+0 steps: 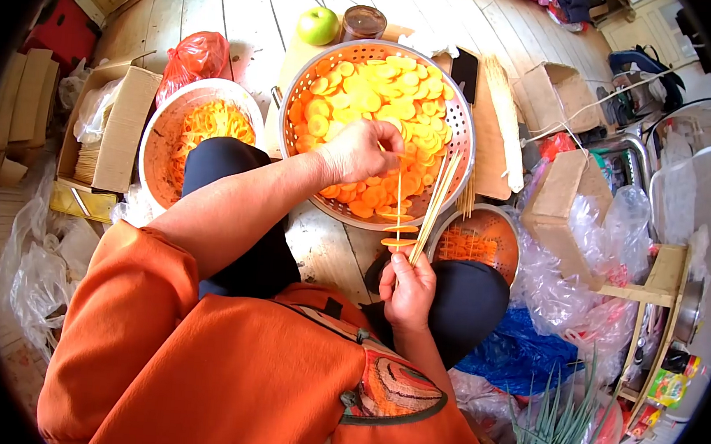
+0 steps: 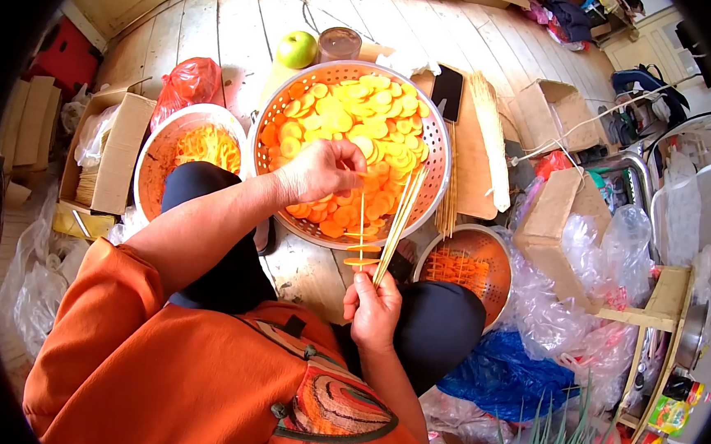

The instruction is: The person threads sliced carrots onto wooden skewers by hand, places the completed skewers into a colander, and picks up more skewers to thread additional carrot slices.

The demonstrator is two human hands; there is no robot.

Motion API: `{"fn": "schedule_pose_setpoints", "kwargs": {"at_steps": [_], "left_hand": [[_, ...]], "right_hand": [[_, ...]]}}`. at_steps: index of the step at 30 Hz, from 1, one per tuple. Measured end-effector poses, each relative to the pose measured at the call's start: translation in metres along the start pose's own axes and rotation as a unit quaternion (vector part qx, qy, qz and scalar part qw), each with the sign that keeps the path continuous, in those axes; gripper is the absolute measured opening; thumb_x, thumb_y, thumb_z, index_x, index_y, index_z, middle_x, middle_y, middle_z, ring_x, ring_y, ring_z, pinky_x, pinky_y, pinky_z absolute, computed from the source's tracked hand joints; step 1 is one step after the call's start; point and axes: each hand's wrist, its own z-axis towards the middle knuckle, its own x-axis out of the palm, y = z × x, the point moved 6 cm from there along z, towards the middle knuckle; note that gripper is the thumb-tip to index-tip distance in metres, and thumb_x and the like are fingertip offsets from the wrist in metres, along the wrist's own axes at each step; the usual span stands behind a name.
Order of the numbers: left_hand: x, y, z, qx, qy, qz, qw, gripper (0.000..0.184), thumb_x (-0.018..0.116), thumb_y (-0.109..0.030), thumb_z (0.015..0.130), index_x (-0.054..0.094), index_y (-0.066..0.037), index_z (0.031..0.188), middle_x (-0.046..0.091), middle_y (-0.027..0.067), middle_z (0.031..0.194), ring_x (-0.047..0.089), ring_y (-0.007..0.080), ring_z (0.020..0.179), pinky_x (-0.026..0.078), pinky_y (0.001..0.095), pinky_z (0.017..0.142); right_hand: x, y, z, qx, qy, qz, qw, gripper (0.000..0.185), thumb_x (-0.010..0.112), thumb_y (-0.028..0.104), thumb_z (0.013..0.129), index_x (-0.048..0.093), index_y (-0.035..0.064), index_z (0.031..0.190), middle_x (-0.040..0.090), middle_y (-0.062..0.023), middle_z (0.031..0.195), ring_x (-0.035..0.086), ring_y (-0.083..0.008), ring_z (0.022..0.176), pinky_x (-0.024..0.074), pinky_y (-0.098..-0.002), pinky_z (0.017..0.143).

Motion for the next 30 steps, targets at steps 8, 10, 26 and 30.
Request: {"fn": "schedule_pose_setpoints", "kwargs": {"at_steps": [8,10,26,30], "left_hand": [[0.035,0.006,-0.016,0.056,0.112,0.115,0.985,0.018,0.067,-0.01,0.071,0.063,-0.003,0.088,0.065,0.0075,0.08,0.061,0.0165,0.075,0.049,0.0276,0.072],[0.034,0.002,-0.017,0.063,0.105,0.129,0.984,0.019,0.067,-0.01,0.071,0.063,-0.004,0.089,0.064,0.0073,0.08,0.061,0.0164,0.075,0.049,0.0275,0.072],[-0.023,-0.005,0.037,0.072,-0.139,0.379,0.912,0.029,0.06,-0.017,0.078,0.06,-0.006,0.106,0.065,0.0163,0.095,0.063,0.0306,0.088,0.05,0.0379,0.079],[-0.008,0.001,0.041,0.031,-0.072,0.492,0.867,0.043,0.061,-0.023,0.081,0.05,-0.007,0.12,0.061,0.0164,0.107,0.059,0.0315,0.099,0.047,0.0404,0.086]], "right_hand": [[-0.003,0.0,0.008,0.021,-0.034,0.049,0.998,0.013,0.054,0.013,0.09,0.057,0.0023,0.097,0.049,-0.004,0.053,0.038,-0.0096,0.036,0.0279,-0.0218,0.035],[-0.003,0.0,0.009,0.022,-0.033,0.054,0.998,0.013,0.054,0.013,0.09,0.057,0.0023,0.097,0.049,-0.0039,0.053,0.038,-0.0096,0.036,0.0277,-0.0218,0.035],[-0.005,0.0,0.007,0.042,-0.034,0.078,0.996,0.013,0.054,0.013,0.089,0.057,0.0031,0.098,0.049,-0.0035,0.054,0.039,-0.0099,0.036,0.0283,-0.0218,0.034],[-0.006,0.001,0.007,0.043,-0.048,0.063,0.996,0.013,0.055,0.013,0.089,0.057,0.0028,0.097,0.049,-0.0035,0.053,0.039,-0.0099,0.036,0.0283,-0.0218,0.035]]}}
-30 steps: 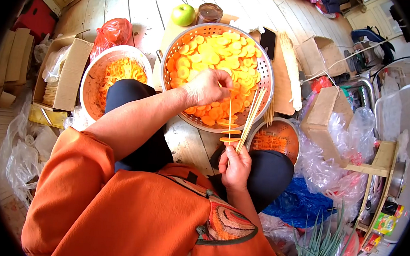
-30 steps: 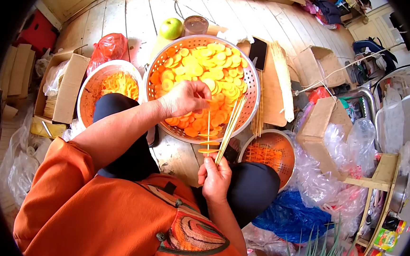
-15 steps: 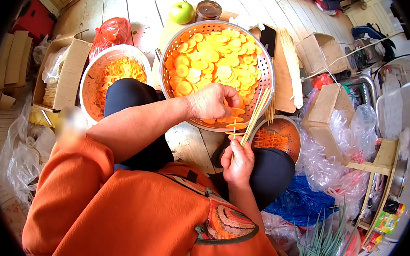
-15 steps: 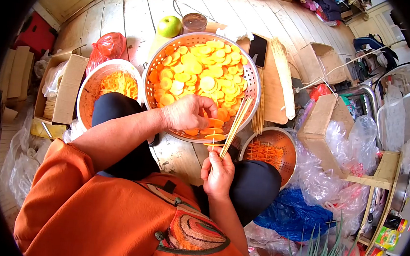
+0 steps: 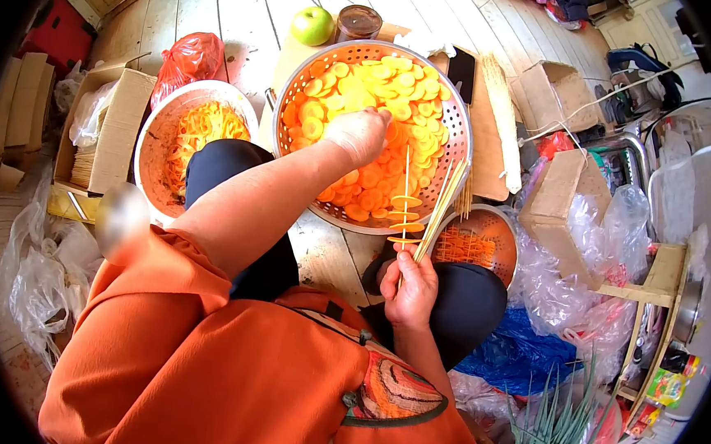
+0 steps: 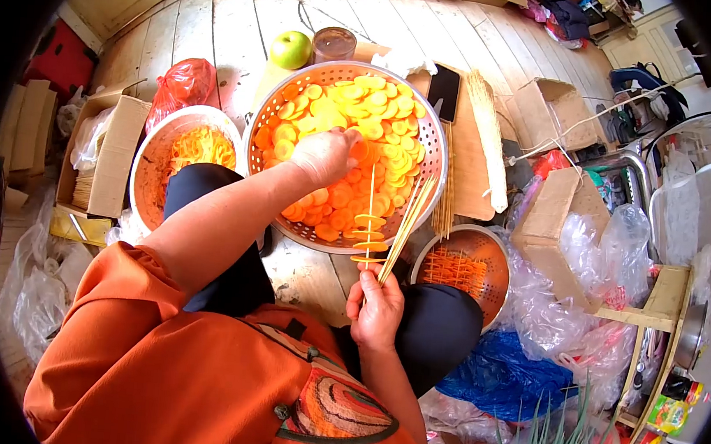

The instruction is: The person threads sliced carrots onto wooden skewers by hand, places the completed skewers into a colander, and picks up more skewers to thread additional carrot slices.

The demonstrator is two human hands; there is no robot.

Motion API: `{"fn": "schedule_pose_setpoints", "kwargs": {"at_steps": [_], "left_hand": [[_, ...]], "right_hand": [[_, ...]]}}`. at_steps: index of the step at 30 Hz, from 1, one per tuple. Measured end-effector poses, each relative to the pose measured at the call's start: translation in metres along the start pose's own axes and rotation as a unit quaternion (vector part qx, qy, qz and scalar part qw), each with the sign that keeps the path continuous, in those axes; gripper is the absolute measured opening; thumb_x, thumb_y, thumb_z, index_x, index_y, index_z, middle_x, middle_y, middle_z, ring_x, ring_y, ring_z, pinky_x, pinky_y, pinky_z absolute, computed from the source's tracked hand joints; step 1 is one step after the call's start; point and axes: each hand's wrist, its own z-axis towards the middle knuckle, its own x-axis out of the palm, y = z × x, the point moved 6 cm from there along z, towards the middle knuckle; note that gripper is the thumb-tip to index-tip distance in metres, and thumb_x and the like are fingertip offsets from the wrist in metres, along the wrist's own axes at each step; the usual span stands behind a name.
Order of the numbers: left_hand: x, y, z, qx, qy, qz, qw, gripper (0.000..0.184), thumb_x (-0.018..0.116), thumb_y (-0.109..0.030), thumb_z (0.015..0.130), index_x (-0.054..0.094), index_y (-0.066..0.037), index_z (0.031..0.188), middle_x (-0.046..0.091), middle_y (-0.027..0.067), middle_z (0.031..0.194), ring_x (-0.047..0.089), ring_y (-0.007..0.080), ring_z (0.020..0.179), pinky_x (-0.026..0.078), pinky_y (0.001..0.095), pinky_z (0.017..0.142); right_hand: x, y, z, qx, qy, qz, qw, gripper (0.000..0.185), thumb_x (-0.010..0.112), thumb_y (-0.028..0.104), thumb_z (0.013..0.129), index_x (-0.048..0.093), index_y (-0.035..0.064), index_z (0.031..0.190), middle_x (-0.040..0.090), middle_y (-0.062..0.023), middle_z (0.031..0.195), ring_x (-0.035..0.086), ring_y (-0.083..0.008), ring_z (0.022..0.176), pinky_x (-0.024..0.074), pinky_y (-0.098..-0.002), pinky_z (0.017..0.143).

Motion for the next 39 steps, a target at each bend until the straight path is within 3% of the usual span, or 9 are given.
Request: {"fn": "schedule_pose_setpoints", "kwargs": {"at_steps": [4,11,13,17,19,22,26,36,39], "left_hand": [[-0.004,0.004,0.004,-0.061,-0.014,-0.049,0.997,0.048,0.064,-0.021,0.077,0.049,-0.006,0.12,0.06,0.0162,0.11,0.058,0.0308,0.103,0.046,0.0394,0.087],[-0.002,0.007,0.011,-0.06,0.008,-0.087,0.994,0.038,0.066,-0.017,0.072,0.054,-0.009,0.108,0.061,0.0149,0.106,0.058,0.0296,0.1,0.046,0.0386,0.086],[-0.004,0.006,0.011,-0.047,-0.049,-0.06,0.996,0.032,0.066,-0.015,0.07,0.056,-0.009,0.1,0.063,0.0137,0.097,0.06,0.0297,0.094,0.047,0.0373,0.082],[-0.018,0.0,0.005,-0.003,-0.004,-0.115,0.993,0.019,0.063,-0.01,0.074,0.058,-0.004,0.091,0.064,0.0133,0.087,0.065,0.0262,0.083,0.053,0.0368,0.071],[-0.011,0.003,-0.006,-0.107,0.103,-0.421,0.895,0.011,0.063,-0.006,0.075,0.056,-0.003,0.083,0.062,0.0097,0.072,0.065,0.0198,0.061,0.053,0.0314,0.052],[-0.01,0.005,-0.016,-0.124,0.09,-0.532,0.833,0.013,0.065,-0.003,0.074,0.053,-0.004,0.08,0.06,0.007,0.069,0.061,0.0145,0.051,0.052,0.0258,0.045],[-0.006,0.011,-0.019,-0.137,0.082,-0.578,0.8,0.015,0.065,0.0,0.076,0.056,-0.002,0.089,0.058,0.0045,0.07,0.058,0.0125,0.05,0.052,0.0246,0.049],[-0.007,0.009,-0.024,-0.121,0.06,-0.561,0.817,0.01,0.063,-0.002,0.079,0.058,-0.001,0.087,0.058,0.0037,0.072,0.057,0.0109,0.052,0.051,0.023,0.052],[-0.011,0.004,-0.024,-0.051,0.022,-0.498,0.865,0.008,0.063,-0.002,0.078,0.058,-0.001,0.084,0.058,0.0025,0.071,0.057,0.0098,0.055,0.05,0.0219,0.054]], "right_hand": [[0.0,0.001,0.001,-0.005,0.008,0.002,1.0,0.014,0.055,0.013,0.089,0.057,0.0026,0.097,0.049,-0.0036,0.053,0.039,-0.0099,0.036,0.028,-0.022,0.035],[0.0,0.0,0.0,-0.002,0.003,-0.01,1.0,0.013,0.053,0.011,0.089,0.056,0.0013,0.096,0.048,-0.0044,0.052,0.038,-0.0104,0.036,0.028,-0.0223,0.034],[0.001,0.0,0.0,-0.004,0.013,-0.011,1.0,0.012,0.054,0.012,0.09,0.057,0.0024,0.096,0.049,-0.0039,0.053,0.039,-0.0099,0.037,0.0284,-0.0219,0.035],[0.001,0.001,-0.003,-0.014,0.02,-0.033,0.999,0.011,0.054,0.012,0.09,0.057,0.0023,0.095,0.05,-0.0043,0.054,0.039,-0.0098,0.037,0.0291,-0.022,0.036],[0.001,0.002,-0.003,-0.016,0.023,-0.038,0.999,0.011,0.054,0.012,0.09,0.056,0.0022,0.095,0.05,-0.0045,0.054,0.04,-0.0097,0.037,0.0293,-0.0219,0.036],[0.005,0.002,-0.003,-0.018,0.037,-0.044,0.998,0.011,0.053,0.012,0.09,0.057,0.0022,0.096,0.05,-0.0046,0.054,0.04,-0.0096,0.037,0.0297,-0.0218,0.036],[0.01,0.004,-0.005,-0.026,0.039,-0.062,0.997,0.011,0.053,0.011,0.09,0.057,0.0019,0.096,0.049,-0.004,0.054,0.039,-0.0091,0.037,0.0291,-0.0212,0.035],[0.007,0.002,-0.006,-0.021,0.045,-0.073,0.996,0.011,0.053,0.012,0.09,0.056,0.0029,0.096,0.05,-0.0048,0.055,0.04,-0.0091,0.038,0.03,-0.0214,0.036],[0.007,0.001,-0.006,-0.02,0.044,-0.07,0.996,0.011,0.054,0.012,0.09,0.056,0.0027,0.095,0.05,-0.0049,0.055,0.04,-0.0092,0.038,0.0297,-0.0215,0.036]]}}
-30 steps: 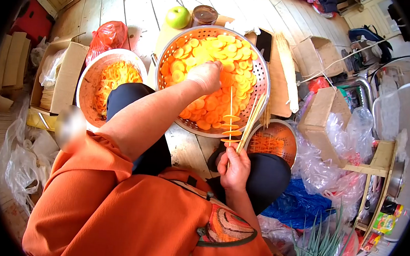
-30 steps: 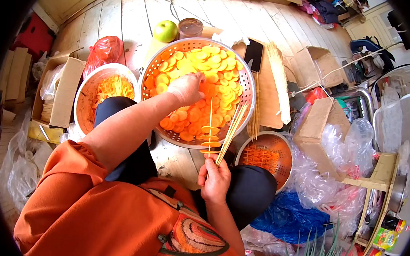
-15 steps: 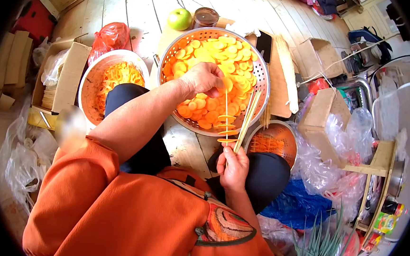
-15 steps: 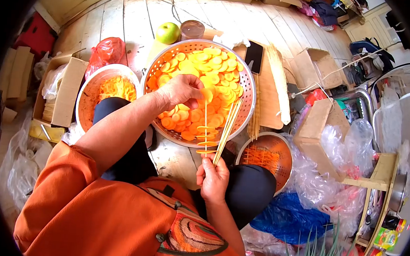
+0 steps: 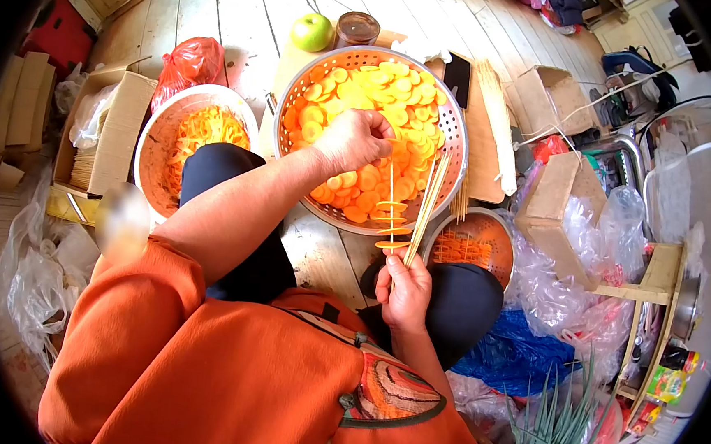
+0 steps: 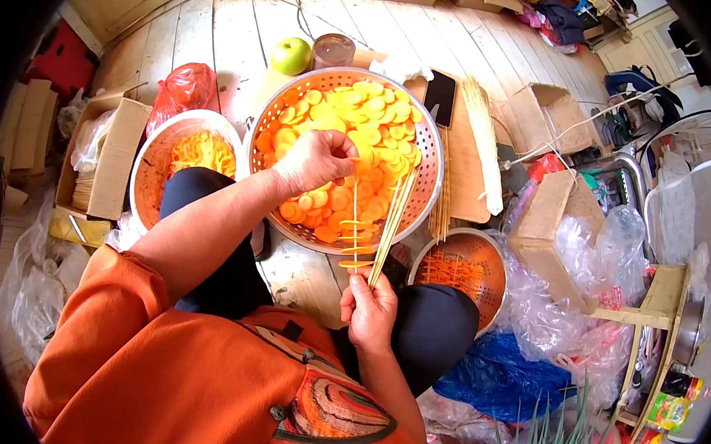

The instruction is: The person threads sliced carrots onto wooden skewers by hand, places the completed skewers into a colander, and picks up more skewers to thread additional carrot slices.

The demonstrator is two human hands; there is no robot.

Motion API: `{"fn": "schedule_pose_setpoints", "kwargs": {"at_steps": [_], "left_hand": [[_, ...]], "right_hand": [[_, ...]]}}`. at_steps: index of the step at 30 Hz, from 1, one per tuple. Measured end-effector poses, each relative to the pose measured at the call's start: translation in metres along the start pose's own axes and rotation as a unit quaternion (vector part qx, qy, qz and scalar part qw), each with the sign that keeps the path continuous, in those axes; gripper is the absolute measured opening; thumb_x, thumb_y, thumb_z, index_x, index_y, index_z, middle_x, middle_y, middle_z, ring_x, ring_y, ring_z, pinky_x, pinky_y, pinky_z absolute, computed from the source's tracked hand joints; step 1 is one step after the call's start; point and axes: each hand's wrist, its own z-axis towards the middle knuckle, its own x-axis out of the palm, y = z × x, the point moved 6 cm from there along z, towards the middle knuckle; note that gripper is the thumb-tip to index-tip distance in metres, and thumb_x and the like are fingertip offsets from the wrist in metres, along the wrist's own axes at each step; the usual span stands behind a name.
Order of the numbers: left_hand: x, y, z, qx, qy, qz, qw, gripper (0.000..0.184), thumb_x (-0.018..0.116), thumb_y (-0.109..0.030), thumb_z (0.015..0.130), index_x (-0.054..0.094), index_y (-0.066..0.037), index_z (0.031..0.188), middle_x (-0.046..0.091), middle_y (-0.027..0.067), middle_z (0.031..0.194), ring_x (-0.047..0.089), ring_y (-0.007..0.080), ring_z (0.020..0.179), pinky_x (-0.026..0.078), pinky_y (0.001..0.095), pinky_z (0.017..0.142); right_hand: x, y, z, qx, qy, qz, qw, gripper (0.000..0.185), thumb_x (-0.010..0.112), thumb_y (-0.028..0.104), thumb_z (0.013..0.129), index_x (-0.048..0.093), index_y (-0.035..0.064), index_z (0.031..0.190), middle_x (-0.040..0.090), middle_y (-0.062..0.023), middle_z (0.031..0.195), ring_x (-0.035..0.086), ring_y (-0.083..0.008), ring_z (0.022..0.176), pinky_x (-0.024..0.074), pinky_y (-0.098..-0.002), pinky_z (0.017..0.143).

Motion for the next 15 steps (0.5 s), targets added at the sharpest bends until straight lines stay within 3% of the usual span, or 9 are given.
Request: {"fn": "schedule_pose_setpoints", "kwargs": {"at_steps": [2,8,15], "left_hand": [[0.001,-0.007,-0.003,0.079,-0.024,0.114,0.99,0.008,0.064,-0.007,0.074,0.062,-0.002,0.08,0.063,0.0035,0.07,0.06,0.0102,0.057,0.05,0.0243,0.056],[0.018,-0.008,-0.023,-0.014,0.042,0.06,0.997,0.009,0.065,-0.004,0.074,0.061,-0.001,0.081,0.061,0.0023,0.071,0.058,0.009,0.057,0.049,0.0231,0.054],[0.026,-0.005,-0.028,0.039,0.027,0.134,0.99,0.012,0.067,-0.006,0.072,0.063,-0.001,0.082,0.063,0.0034,0.073,0.058,0.0096,0.064,0.049,0.0238,0.061]], "right_hand": [[0.0,-0.001,0.0,0.004,-0.002,0.007,1.0,0.011,0.054,0.012,0.09,0.056,0.0025,0.096,0.05,-0.0047,0.055,0.04,-0.0093,0.037,0.0294,-0.0215,0.035],[0.002,0.005,0.004,0.004,-0.009,0.05,0.999,0.012,0.054,0.01,0.089,0.057,0.0008,0.096,0.048,-0.0043,0.053,0.038,-0.0098,0.036,0.0284,-0.0221,0.034],[0.002,0.003,0.01,0.015,-0.016,0.074,0.997,0.014,0.052,0.01,0.089,0.057,-0.0003,0.098,0.048,-0.0044,0.054,0.037,-0.0102,0.036,0.0281,-0.0224,0.034]]}}
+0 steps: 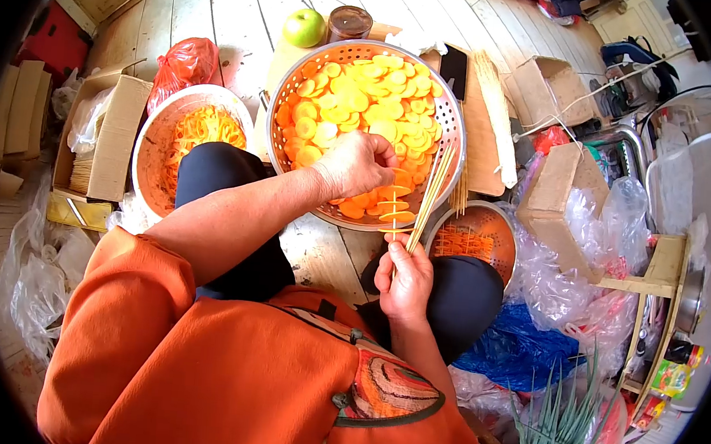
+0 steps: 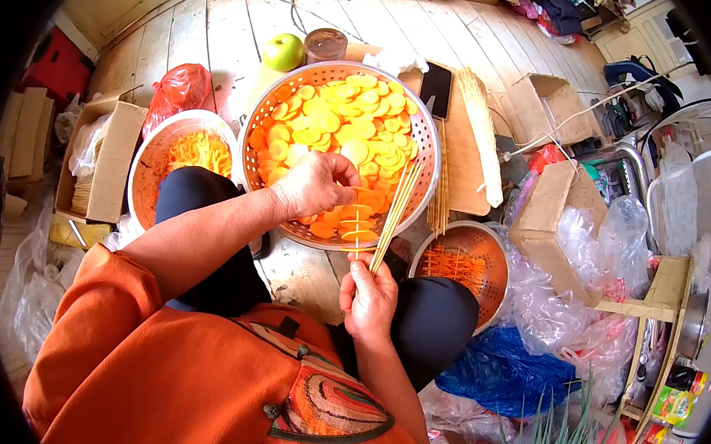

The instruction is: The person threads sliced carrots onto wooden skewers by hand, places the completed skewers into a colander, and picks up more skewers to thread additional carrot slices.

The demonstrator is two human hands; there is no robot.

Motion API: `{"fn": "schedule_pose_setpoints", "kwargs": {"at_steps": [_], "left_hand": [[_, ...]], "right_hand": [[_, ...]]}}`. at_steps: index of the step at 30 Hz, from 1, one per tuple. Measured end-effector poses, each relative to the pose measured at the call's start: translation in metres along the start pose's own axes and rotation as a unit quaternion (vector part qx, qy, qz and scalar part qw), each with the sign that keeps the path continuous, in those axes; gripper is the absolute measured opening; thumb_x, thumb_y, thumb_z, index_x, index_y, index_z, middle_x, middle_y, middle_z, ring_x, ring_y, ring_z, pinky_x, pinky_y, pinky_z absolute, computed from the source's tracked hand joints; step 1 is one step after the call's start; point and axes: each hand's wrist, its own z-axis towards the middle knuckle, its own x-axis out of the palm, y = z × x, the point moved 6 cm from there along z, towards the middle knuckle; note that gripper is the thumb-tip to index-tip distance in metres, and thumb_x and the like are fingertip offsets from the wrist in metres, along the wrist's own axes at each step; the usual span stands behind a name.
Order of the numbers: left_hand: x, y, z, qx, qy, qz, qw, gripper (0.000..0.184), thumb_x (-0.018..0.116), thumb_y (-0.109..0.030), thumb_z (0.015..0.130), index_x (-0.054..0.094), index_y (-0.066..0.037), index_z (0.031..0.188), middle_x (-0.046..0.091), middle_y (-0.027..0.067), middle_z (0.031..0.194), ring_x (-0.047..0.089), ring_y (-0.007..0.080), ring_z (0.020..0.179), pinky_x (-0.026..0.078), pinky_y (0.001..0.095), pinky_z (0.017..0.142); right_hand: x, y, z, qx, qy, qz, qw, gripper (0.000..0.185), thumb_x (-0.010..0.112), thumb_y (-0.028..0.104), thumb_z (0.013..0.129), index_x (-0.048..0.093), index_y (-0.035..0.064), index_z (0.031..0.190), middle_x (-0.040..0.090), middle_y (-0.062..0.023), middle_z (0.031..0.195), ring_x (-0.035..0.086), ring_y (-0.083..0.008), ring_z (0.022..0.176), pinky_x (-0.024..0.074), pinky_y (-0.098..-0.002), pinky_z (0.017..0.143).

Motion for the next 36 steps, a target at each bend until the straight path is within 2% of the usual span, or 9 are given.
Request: {"fn": "schedule_pose_setpoints", "kwargs": {"at_steps": [7,9,12,14,17,20,26,29,36], "left_hand": [[-0.003,-0.002,-0.001,0.0,-0.002,-0.01,1.0,0.015,0.068,-0.006,0.071,0.063,-0.003,0.084,0.063,0.0028,0.077,0.057,0.0087,0.067,0.048,0.0239,0.065],[-0.01,-0.014,-0.006,0.052,-0.025,-0.021,0.998,0.017,0.068,-0.005,0.071,0.062,-0.005,0.086,0.063,0.0022,0.078,0.055,0.0081,0.065,0.048,0.0237,0.063],[-0.011,-0.014,-0.01,0.059,-0.002,-0.014,0.998,0.018,0.068,-0.006,0.07,0.062,-0.006,0.087,0.062,0.0005,0.078,0.054,0.0077,0.062,0.048,0.0232,0.061],[-0.003,-0.006,-0.014,0.083,0.016,-0.018,0.996,0.018,0.069,-0.008,0.071,0.062,-0.006,0.088,0.063,0.002,0.078,0.057,0.0101,0.062,0.049,0.0236,0.061],[0.001,-0.02,-0.023,0.214,-0.009,0.161,0.963,0.02,0.069,-0.015,0.073,0.065,-0.005,0.09,0.067,0.0099,0.078,0.065,0.0207,0.069,0.052,0.0302,0.067],[0.006,-0.017,-0.022,0.202,-0.003,0.233,0.951,0.018,0.067,-0.018,0.074,0.066,-0.006,0.087,0.067,0.0097,0.076,0.065,0.0232,0.07,0.053,0.0317,0.067],[0.006,-0.017,-0.02,0.186,-0.02,0.21,0.96,0.015,0.064,-0.022,0.07,0.065,-0.009,0.077,0.064,0.0116,0.071,0.063,0.029,0.067,0.052,0.0381,0.064],[0.007,-0.019,-0.021,0.196,-0.027,0.222,0.955,0.013,0.065,-0.017,0.07,0.065,-0.006,0.078,0.065,0.0091,0.07,0.064,0.0244,0.063,0.052,0.0336,0.061],[0.007,-0.018,-0.019,0.161,-0.035,0.234,0.958,0.013,0.065,-0.016,0.07,0.065,-0.006,0.078,0.065,0.0091,0.069,0.064,0.0241,0.063,0.052,0.0333,0.062]], "right_hand": [[0.002,0.002,0.001,-0.005,0.003,0.003,1.0,0.015,0.052,0.01,0.09,0.056,0.0001,0.099,0.048,-0.0042,0.055,0.037,-0.0103,0.036,0.0283,-0.0224,0.034],[-0.002,0.003,0.001,-0.005,-0.011,0.007,1.0,0.015,0.052,0.01,0.09,0.056,-0.0001,0.099,0.048,-0.0043,0.055,0.037,-0.0105,0.036,0.0285,-0.0225,0.034],[-0.006,0.003,0.001,-0.008,-0.019,0.014,1.0,0.015,0.052,0.011,0.09,0.056,-0.0001,0.099,0.048,-0.0044,0.056,0.037,-0.0107,0.036,0.0288,-0.0226,0.034],[-0.005,0.004,0.0,-0.01,-0.017,0.016,1.0,0.015,0.052,0.011,0.09,0.057,0.0001,0.099,0.048,-0.0043,0.056,0.037,-0.0106,0.036,0.0289,-0.0226,0.034],[-0.003,0.003,0.0,-0.011,-0.012,0.008,1.0,0.014,0.052,0.011,0.09,0.057,0.0005,0.098,0.048,-0.0042,0.056,0.038,-0.0103,0.037,0.029,-0.0224,0.034],[-0.003,0.001,0.0,-0.013,-0.006,-0.01,1.0,0.013,0.052,0.01,0.09,0.057,0.001,0.098,0.049,-0.0042,0.056,0.038,-0.0098,0.037,0.0291,-0.0218,0.034],[0.0,0.002,0.0,-0.024,0.001,-0.031,0.999,0.013,0.052,0.01,0.09,0.057,0.0011,0.097,0.049,-0.0042,0.056,0.038,-0.0095,0.037,0.0293,-0.0209,0.033],[0.0,0.002,0.001,-0.021,-0.002,-0.034,0.999,0.013,0.052,0.009,0.09,0.057,0.0007,0.097,0.049,-0.0042,0.056,0.038,-0.0095,0.037,0.0294,-0.0209,0.033],[0.0,0.0,0.0,-0.022,-0.01,-0.041,0.999,0.012,0.052,0.009,0.089,0.058,0.0005,0.096,0.049,-0.0041,0.056,0.038,-0.0094,0.036,0.0293,-0.0209,0.033]]}}
